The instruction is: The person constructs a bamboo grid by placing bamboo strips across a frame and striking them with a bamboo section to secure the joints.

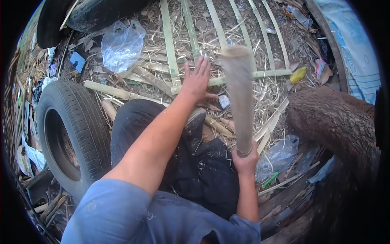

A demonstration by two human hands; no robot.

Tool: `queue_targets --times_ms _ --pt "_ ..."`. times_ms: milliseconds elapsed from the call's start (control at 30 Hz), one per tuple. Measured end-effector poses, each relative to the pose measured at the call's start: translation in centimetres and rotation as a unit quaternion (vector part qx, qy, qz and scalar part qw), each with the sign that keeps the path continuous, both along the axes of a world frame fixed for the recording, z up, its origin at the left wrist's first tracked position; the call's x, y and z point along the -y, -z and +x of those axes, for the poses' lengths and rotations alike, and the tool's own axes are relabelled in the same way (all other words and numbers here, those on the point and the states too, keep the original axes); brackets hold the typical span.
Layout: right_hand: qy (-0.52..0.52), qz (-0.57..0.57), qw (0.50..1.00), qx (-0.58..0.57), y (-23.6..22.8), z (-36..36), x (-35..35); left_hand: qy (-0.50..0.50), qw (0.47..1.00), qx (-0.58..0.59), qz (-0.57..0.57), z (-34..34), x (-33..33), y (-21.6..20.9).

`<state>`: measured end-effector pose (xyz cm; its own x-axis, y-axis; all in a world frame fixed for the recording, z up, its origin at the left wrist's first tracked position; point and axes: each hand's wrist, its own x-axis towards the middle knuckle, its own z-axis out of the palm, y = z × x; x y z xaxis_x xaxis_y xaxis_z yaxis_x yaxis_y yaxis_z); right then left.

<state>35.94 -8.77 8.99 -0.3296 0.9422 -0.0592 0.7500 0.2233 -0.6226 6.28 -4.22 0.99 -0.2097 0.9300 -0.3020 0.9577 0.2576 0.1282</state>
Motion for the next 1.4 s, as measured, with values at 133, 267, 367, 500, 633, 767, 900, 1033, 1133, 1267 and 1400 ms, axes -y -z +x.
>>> queue_targets --times_ms 133,267,367,500,633,767,900,1033,1133,1267,1400 --pt "0.046 -0.065 0.993 0.090 0.5 1.0 -1.0 -0.010 0.996 0.029 0.087 0.0 0.4 0.3" --pt "0.042 -0.052 0.995 0.069 1.4 0.8 -1.8 -0.009 0.996 0.027 0.080 -0.4 -0.1 0.4" --pt "0.050 -0.035 0.996 0.059 0.2 1.1 -0.2 -0.017 0.995 0.027 0.094 -1.1 0.0 0.4" --pt "0.035 -0.087 0.984 0.151 0.0 -0.1 -1.2 -0.005 0.996 0.047 0.080 0.1 0.7 0.6" --pt "0.052 -0.035 0.998 -0.017 -1.1 0.1 -0.4 -0.003 0.998 0.024 0.051 0.1 0.4 0.0" --pt "0.039 -0.102 0.980 0.165 0.8 0.4 -2.1 -0.020 0.996 0.015 0.087 -1.1 -0.1 0.1" --pt "0.050 -0.064 0.997 0.001 0.2 1.2 0.0 -0.004 0.994 0.037 0.106 -0.1 0.8 1.4" --pt "0.021 -0.003 1.000 -0.007 -1.5 0.6 0.4 0.004 0.998 0.043 0.056 0.2 0.6 0.2" --pt "0.033 -0.078 0.990 0.115 0.2 0.3 -1.3 -0.015 0.996 0.034 0.081 -0.8 0.5 0.2" --pt "0.031 0.006 0.999 -0.012 -0.4 1.3 1.0 0.000 0.994 0.045 0.095 -0.2 0.5 0.4" --pt "0.053 -0.021 0.995 0.076 0.7 2.0 -1.1 -0.006 0.998 0.018 0.067 -1.2 -0.2 0.3"
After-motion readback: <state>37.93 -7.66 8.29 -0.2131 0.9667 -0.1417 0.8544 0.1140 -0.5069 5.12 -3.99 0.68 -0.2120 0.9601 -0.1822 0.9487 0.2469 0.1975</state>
